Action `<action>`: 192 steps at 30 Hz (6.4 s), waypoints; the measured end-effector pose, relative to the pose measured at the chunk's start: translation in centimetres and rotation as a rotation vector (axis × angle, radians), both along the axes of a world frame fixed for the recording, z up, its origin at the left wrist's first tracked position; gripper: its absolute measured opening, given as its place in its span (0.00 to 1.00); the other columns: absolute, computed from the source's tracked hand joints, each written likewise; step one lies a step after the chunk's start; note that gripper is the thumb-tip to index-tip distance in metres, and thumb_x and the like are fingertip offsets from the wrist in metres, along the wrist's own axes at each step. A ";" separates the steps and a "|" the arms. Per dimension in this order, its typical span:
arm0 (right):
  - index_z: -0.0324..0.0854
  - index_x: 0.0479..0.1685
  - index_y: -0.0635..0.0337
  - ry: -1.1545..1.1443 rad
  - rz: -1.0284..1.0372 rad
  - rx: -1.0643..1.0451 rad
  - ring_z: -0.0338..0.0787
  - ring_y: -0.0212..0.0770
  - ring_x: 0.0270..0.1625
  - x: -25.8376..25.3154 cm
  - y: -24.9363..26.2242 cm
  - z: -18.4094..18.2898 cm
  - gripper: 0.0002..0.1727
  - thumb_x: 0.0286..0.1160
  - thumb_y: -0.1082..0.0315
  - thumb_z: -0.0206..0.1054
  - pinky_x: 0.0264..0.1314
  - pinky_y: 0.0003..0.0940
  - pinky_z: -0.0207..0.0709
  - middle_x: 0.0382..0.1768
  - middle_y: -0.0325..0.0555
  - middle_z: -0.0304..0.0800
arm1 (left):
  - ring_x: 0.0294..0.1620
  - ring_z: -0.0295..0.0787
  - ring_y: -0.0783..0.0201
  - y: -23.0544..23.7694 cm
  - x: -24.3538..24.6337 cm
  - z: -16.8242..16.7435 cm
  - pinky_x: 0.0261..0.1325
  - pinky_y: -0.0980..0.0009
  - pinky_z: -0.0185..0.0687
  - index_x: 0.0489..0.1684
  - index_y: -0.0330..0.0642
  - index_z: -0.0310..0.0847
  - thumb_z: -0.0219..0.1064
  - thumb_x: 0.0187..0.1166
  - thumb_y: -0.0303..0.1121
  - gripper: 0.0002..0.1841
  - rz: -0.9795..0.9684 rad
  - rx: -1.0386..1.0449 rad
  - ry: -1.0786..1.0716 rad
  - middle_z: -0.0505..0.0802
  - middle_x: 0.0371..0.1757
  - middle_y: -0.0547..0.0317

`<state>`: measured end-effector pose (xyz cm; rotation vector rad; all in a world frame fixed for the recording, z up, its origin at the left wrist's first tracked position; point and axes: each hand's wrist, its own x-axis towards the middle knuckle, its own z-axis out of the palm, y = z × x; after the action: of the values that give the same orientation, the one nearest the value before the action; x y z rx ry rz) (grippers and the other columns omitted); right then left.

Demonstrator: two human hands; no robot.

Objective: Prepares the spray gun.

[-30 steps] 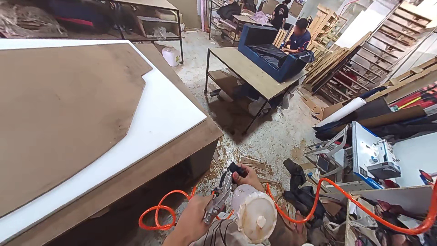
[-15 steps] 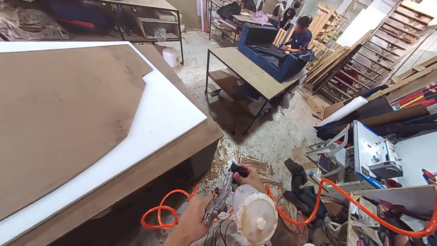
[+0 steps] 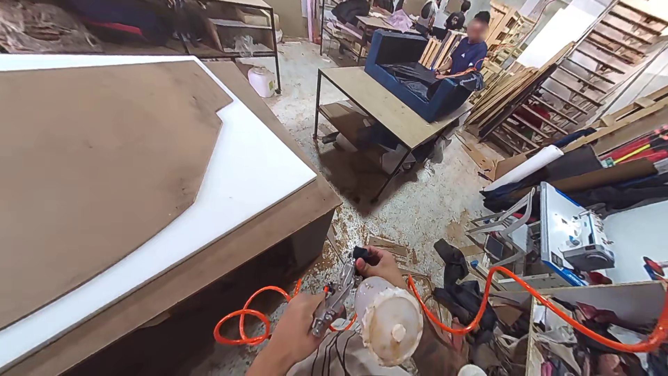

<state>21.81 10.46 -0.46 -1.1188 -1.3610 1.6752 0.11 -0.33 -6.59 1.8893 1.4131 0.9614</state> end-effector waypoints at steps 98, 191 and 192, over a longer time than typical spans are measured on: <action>0.81 0.49 0.60 -0.022 0.164 -0.261 0.91 0.30 0.38 2.6 0.0 0.1 0.09 0.81 0.64 0.68 0.50 0.30 0.87 0.34 0.37 0.91 | 0.19 0.87 0.62 0.5 -0.3 0.2 0.23 0.54 0.81 0.20 0.46 0.84 0.68 0.64 0.49 0.16 -0.155 0.031 0.106 0.86 0.16 0.61; 0.80 0.50 0.60 -0.032 0.197 -0.260 0.90 0.31 0.38 3.1 0.2 -0.5 0.08 0.81 0.67 0.68 0.49 0.32 0.87 0.35 0.38 0.90 | 0.19 0.84 0.66 0.6 -0.3 -0.1 0.25 0.58 0.81 0.21 0.47 0.84 0.67 0.72 0.51 0.18 -0.199 -0.037 0.055 0.85 0.15 0.64; 0.80 0.51 0.60 -0.032 0.198 -0.267 0.90 0.31 0.38 3.1 0.2 -0.4 0.08 0.81 0.67 0.68 0.49 0.32 0.87 0.35 0.38 0.90 | 0.19 0.84 0.66 0.6 -0.3 0.0 0.24 0.58 0.80 0.21 0.47 0.84 0.67 0.72 0.51 0.18 -0.202 -0.034 0.055 0.85 0.15 0.64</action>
<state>24.93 10.66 -0.89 -1.1941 -1.3311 2.0371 -0.21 0.29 -6.63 2.0021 1.2334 0.7886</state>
